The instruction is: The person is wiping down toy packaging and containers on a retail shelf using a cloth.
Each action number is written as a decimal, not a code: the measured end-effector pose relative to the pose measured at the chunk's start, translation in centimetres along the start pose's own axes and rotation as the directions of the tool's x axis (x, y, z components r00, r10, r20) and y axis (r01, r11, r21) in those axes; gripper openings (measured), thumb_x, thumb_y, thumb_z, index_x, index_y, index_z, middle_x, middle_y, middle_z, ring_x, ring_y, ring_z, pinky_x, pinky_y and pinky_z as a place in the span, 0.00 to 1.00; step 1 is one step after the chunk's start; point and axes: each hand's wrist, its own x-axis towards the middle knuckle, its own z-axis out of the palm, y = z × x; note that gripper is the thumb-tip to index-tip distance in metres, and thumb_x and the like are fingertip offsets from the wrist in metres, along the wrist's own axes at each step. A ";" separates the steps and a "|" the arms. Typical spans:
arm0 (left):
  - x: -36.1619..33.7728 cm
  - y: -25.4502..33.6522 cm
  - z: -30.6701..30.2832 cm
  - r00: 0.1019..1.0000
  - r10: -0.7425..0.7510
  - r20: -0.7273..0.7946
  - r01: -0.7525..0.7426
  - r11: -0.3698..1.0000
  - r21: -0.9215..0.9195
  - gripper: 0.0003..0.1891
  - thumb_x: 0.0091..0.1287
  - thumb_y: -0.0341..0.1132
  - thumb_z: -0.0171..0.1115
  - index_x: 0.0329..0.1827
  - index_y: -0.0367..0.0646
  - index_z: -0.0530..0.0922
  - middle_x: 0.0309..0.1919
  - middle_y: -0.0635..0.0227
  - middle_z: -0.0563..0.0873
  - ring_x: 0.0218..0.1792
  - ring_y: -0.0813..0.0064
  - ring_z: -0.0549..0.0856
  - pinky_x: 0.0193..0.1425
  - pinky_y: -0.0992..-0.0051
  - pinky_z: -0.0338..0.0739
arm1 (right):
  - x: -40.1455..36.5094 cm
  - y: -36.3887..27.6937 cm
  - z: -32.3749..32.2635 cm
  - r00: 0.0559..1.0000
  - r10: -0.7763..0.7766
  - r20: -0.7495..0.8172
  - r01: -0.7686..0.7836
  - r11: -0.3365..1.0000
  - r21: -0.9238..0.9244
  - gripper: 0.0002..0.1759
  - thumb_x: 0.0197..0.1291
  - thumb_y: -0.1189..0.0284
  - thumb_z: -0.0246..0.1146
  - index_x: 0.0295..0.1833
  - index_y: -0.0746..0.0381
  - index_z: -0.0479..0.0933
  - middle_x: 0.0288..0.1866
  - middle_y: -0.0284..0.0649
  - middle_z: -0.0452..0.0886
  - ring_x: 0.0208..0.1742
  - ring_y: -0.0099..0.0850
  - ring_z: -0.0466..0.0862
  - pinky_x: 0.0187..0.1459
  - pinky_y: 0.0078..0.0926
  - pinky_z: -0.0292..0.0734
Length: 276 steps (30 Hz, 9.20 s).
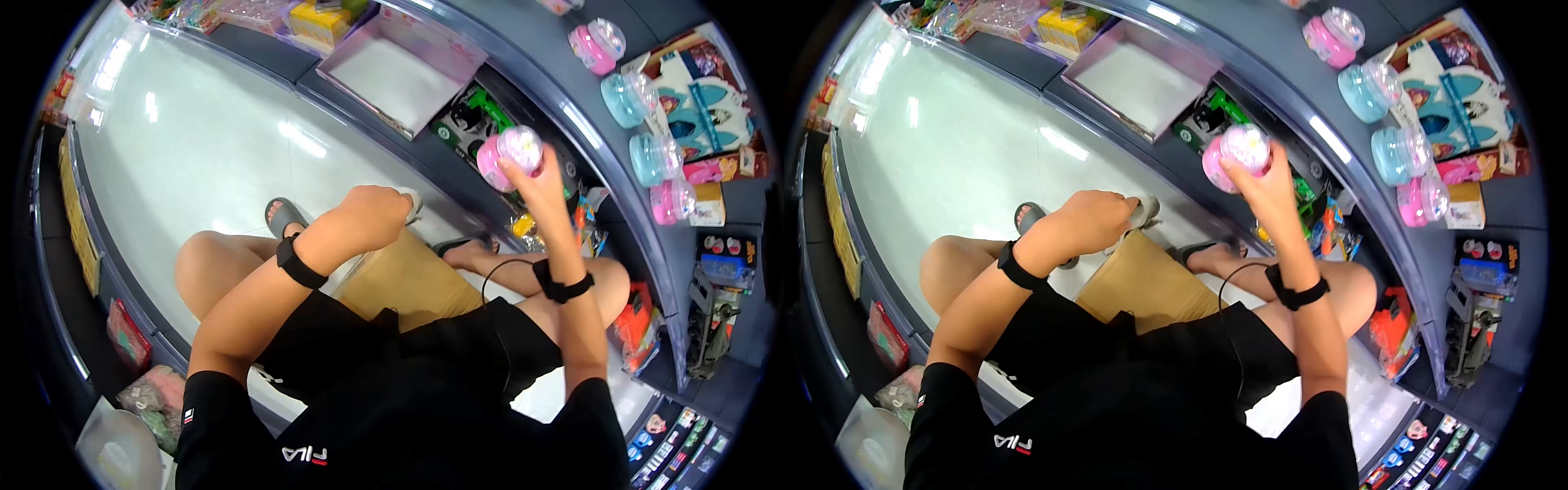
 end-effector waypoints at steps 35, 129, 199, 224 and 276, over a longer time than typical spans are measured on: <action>4.7 6.1 -14.5 0.960 0.131 -0.248 -0.262 0.734 -0.626 0.28 0.60 0.38 0.78 0.61 0.38 0.78 0.50 0.61 0.87 0.51 0.70 0.86 0.60 0.69 0.79 | -1.2 -10.5 -17.1 0.685 -0.542 -0.487 -0.016 0.657 -0.754 0.34 0.68 0.62 0.69 0.75 0.64 0.72 0.61 0.57 0.84 0.65 0.51 0.83 0.72 0.52 0.71; 24.6 -35.1 7.3 0.578 -0.199 -0.791 0.251 0.966 -0.060 0.16 0.73 0.36 0.59 0.60 0.40 0.78 0.60 0.61 0.81 0.70 0.60 0.76 0.88 0.59 0.58 | 41.5 14.9 28.2 0.956 0.201 0.215 -0.148 0.959 -0.240 0.47 0.68 0.71 0.70 0.84 0.69 0.51 0.48 0.55 0.87 0.41 0.36 0.92 0.30 0.28 0.87; 8.7 18.4 -16.7 0.054 0.531 -0.845 -0.746 0.584 0.320 0.44 0.50 0.26 0.87 0.70 0.42 0.69 0.69 0.48 0.81 0.70 0.51 0.81 0.73 0.59 0.76 | -3.8 -2.7 -18.1 0.457 -0.405 -0.792 -0.225 0.809 -0.544 0.45 0.54 0.52 0.79 0.72 0.63 0.71 0.63 0.51 0.85 0.63 0.51 0.84 0.62 0.48 0.75; 5.5 8.8 -15.4 -0.327 0.490 -0.808 -0.541 0.604 0.585 0.28 0.53 0.22 0.77 0.58 0.50 0.82 0.61 0.55 0.83 0.62 0.49 0.86 0.63 0.53 0.85 | -1.9 -0.4 -16.6 0.312 -0.634 -0.708 -0.299 0.641 -0.706 0.39 0.66 0.51 0.72 0.73 0.66 0.72 0.60 0.54 0.86 0.58 0.54 0.85 0.61 0.46 0.73; 4.2 5.7 -15.0 -0.109 0.141 -0.984 -0.607 0.775 0.179 0.43 0.56 0.26 0.84 0.77 0.40 0.71 0.69 0.54 0.79 0.69 0.55 0.79 0.69 0.61 0.77 | -2.6 -0.8 -16.8 0.321 -0.602 -0.731 -0.237 0.696 -0.677 0.41 0.59 0.52 0.75 0.72 0.63 0.72 0.52 0.59 0.87 0.52 0.59 0.86 0.53 0.55 0.77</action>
